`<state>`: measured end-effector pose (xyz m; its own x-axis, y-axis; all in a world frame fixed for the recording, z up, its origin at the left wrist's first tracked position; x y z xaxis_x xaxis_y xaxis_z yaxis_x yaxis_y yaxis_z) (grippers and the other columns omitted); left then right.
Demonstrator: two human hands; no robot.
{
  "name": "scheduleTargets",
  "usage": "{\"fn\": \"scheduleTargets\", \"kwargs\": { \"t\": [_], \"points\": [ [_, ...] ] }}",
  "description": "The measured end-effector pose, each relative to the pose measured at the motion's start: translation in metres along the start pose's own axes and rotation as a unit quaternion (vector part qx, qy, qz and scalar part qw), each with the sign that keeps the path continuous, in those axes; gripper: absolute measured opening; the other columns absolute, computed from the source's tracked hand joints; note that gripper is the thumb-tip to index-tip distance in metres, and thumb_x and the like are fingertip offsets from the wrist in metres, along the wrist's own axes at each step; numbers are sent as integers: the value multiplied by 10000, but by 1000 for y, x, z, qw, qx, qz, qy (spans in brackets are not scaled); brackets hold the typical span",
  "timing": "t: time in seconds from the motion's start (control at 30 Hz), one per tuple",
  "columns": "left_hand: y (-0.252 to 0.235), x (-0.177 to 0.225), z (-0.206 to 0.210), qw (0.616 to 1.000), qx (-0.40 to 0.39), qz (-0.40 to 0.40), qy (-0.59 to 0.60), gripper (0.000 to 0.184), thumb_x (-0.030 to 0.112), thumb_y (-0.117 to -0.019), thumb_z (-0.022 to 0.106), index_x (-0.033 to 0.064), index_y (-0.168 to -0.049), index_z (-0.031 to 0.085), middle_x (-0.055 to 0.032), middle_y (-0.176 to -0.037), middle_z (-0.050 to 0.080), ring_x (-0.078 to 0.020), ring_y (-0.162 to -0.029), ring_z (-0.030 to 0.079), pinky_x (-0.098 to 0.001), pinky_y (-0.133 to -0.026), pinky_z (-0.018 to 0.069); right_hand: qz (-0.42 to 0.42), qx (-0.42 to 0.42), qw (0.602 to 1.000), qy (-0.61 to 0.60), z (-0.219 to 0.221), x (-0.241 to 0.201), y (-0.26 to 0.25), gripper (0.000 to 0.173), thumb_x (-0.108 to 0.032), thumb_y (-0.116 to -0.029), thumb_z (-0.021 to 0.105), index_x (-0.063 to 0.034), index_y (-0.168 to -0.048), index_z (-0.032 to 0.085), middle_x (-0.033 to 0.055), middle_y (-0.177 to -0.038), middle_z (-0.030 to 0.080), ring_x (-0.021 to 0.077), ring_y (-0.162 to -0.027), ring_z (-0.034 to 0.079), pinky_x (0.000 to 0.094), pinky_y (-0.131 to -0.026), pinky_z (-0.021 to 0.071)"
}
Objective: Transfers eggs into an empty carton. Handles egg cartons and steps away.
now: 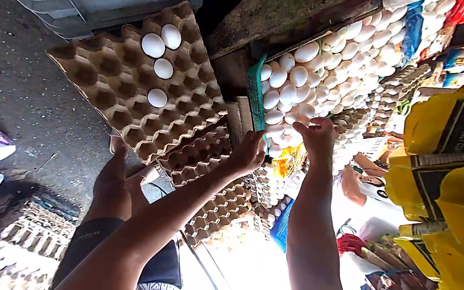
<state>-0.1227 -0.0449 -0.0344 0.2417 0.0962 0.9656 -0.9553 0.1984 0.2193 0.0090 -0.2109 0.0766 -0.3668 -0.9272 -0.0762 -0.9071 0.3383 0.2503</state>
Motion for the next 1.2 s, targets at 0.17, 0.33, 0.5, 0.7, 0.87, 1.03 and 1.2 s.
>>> {"fn": "scheduleTargets", "kwargs": {
  "t": [0.17,0.33,0.5,0.7,0.87,1.03,1.2],
  "points": [
    [-2,-13,-12,1000,24,-11,-5,571,177,-928,730,44,-1425,485,-186,-1361,555,-277,-1126,647,-435,-924,584,-4,-11,999,-44,-2,8,12,726,-483,-794,847,-113,-1361,583,152,-1212,659,280,-981,661,535,-815,550],
    [0,-14,-25,1000,10,-15,-5,556,204,-935,747,54,-1410,500,-167,-1355,562,-259,-1099,658,-434,-910,591,-30,11,998,-63,5,16,26,742,-429,-807,838,-130,-1418,542,139,-1248,657,273,-1028,651,524,-879,529],
    [4,-2,-35,1000,24,-6,8,517,186,-926,763,57,-1365,523,-149,-1303,590,-226,-1007,676,-394,-838,605,-79,-8,994,-75,14,14,39,588,-346,-908,769,-165,-1421,544,130,-1276,639,236,-871,654,454,-734,544],
    [-9,-4,-25,999,18,35,-11,478,169,-930,745,91,-1362,554,-135,-1297,572,-208,-1019,666,-377,-846,608,-99,18,993,-63,10,2,54,477,-292,-934,744,-185,-1376,601,88,-1243,650,214,-887,653,431,-735,552],
    [6,24,-19,994,44,99,13,455,125,-897,747,100,-1329,605,-148,-1278,543,-198,-944,663,-359,-745,624,-132,-165,956,-204,22,-17,114,488,-257,-912,749,-151,-1372,622,70,-1148,711,202,-898,713,416,-755,628],
    [10,39,-41,989,29,141,-32,541,123,-923,736,54,-1413,518,-159,-1353,545,-224,-1041,674,-374,-862,616,-126,-62,973,-185,22,-24,96,409,-308,-939,741,-117,-1290,657,78,-1058,731,203,-830,725,432,-721,636],
    [47,37,-136,937,213,74,-265,506,223,-939,717,110,-1409,567,-160,-1432,541,-324,-1296,554,-499,-1044,506,-95,50,993,-41,19,-40,40,577,-554,-906,712,-76,-1224,658,105,-960,696,253,-822,663,522,-770,550]
  ]
}}
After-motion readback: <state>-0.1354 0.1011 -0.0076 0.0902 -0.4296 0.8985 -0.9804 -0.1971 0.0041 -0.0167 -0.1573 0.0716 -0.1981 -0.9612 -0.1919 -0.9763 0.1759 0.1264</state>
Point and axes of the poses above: each hand's wrist, its own y-axis away from the middle knuckle, its own z-axis out of the palm, x = y × z, the point moved 3 cm from there along -y, towards the middle knuckle
